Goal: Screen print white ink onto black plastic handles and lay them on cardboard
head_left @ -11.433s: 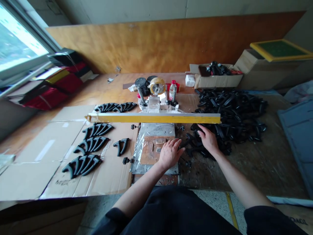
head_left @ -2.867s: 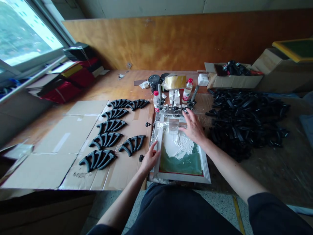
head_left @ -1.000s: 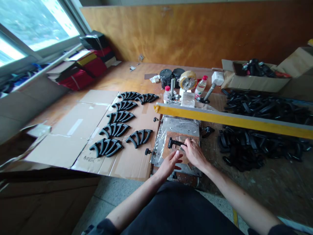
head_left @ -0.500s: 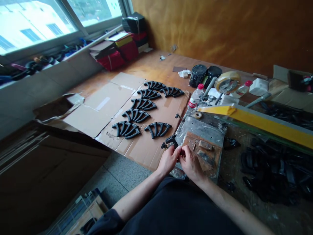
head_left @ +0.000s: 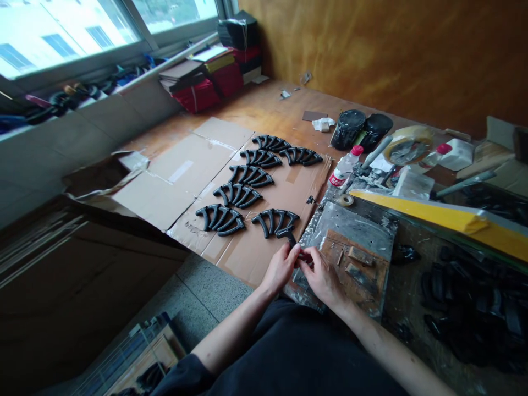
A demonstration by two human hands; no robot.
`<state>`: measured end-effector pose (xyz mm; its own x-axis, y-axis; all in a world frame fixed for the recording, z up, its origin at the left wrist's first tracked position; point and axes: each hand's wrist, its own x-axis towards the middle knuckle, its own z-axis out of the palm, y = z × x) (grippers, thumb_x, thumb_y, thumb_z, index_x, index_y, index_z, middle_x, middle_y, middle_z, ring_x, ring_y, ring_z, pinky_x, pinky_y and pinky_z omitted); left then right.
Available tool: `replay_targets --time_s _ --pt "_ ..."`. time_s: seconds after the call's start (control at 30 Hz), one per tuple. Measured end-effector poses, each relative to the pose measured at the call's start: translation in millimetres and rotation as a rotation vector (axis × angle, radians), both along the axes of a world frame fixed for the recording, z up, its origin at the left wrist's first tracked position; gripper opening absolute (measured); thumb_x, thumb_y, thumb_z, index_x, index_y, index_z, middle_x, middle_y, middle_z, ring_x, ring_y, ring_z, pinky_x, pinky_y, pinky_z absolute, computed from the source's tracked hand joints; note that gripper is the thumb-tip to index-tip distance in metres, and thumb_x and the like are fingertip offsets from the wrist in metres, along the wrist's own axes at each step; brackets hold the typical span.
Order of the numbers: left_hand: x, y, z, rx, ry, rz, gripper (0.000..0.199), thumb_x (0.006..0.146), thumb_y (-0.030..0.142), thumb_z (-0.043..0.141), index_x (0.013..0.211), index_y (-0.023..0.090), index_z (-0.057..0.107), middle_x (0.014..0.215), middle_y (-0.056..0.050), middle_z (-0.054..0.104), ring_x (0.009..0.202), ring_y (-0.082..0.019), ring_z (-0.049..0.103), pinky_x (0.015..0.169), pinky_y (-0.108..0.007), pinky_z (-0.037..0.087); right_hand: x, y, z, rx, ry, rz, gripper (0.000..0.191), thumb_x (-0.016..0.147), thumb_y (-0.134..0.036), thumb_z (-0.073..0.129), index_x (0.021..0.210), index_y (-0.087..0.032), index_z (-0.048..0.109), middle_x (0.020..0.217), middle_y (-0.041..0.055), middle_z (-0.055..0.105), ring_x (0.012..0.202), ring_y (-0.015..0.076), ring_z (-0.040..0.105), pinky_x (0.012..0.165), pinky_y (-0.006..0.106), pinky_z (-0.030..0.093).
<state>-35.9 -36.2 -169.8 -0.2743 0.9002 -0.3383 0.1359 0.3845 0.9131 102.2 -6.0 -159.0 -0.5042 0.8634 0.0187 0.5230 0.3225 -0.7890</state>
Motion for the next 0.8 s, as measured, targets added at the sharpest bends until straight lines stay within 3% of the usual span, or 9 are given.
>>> replay_targets --time_s 0.2,0.37,0.5,0.67,0.8 --pt "-56 12 -29.2 -0.011 0.154 0.311 0.046 0.088 0.059 0.041 0.089 0.018 0.061 0.090 -0.006 0.066 0.087 -0.020 0.059 0.081 -0.031 0.044 -17 22 -21.3 -0.173 0.110 -0.046 0.023 0.089 -0.036 0.052 0.108 -0.023 0.055 0.107 0.0067 0.061 0.099 0.0201 0.061 0.082 0.035 0.053" --pt "-80 32 -47.1 -0.053 0.082 0.413 0.048 0.088 0.058 0.038 0.086 0.017 0.062 0.089 -0.007 0.065 0.087 -0.021 0.059 0.080 -0.032 0.045 -50 48 -47.3 -0.381 0.243 -0.140 0.040 0.082 -0.041 0.058 0.116 -0.021 0.055 0.124 0.0101 0.057 0.119 0.0227 0.054 0.095 0.039 0.051" --pt "-83 49 -55.6 -0.054 0.070 0.388 0.048 0.087 0.059 0.039 0.086 0.017 0.062 0.088 -0.007 0.066 0.085 -0.021 0.060 0.078 -0.032 0.045 -77 73 -64.5 -0.537 0.230 -0.174 0.061 0.075 -0.044 0.065 0.132 -0.024 0.050 0.145 0.0100 0.044 0.133 0.0258 0.043 0.108 0.042 0.040" --pt "-91 74 -56.2 -0.049 0.047 0.282 0.052 0.086 0.063 0.039 0.086 0.017 0.065 0.086 -0.006 0.067 0.082 -0.021 0.062 0.075 -0.031 0.047 -85 95 -75.0 -0.593 0.141 -0.255 0.082 0.074 -0.048 0.066 0.145 -0.018 0.038 0.160 0.0141 0.008 0.141 0.0311 0.031 0.113 0.043 0.032" --pt "-105 88 -56.1 -0.124 0.182 0.190 0.059 0.091 0.062 0.028 0.093 0.017 0.065 0.094 -0.008 0.070 0.088 -0.021 0.065 0.076 -0.031 0.049 -79 104 -75.0 -0.575 0.156 -0.297 0.079 0.074 -0.047 0.065 0.144 -0.018 0.040 0.160 0.0134 0.006 0.140 0.0289 0.032 0.113 0.040 0.032"
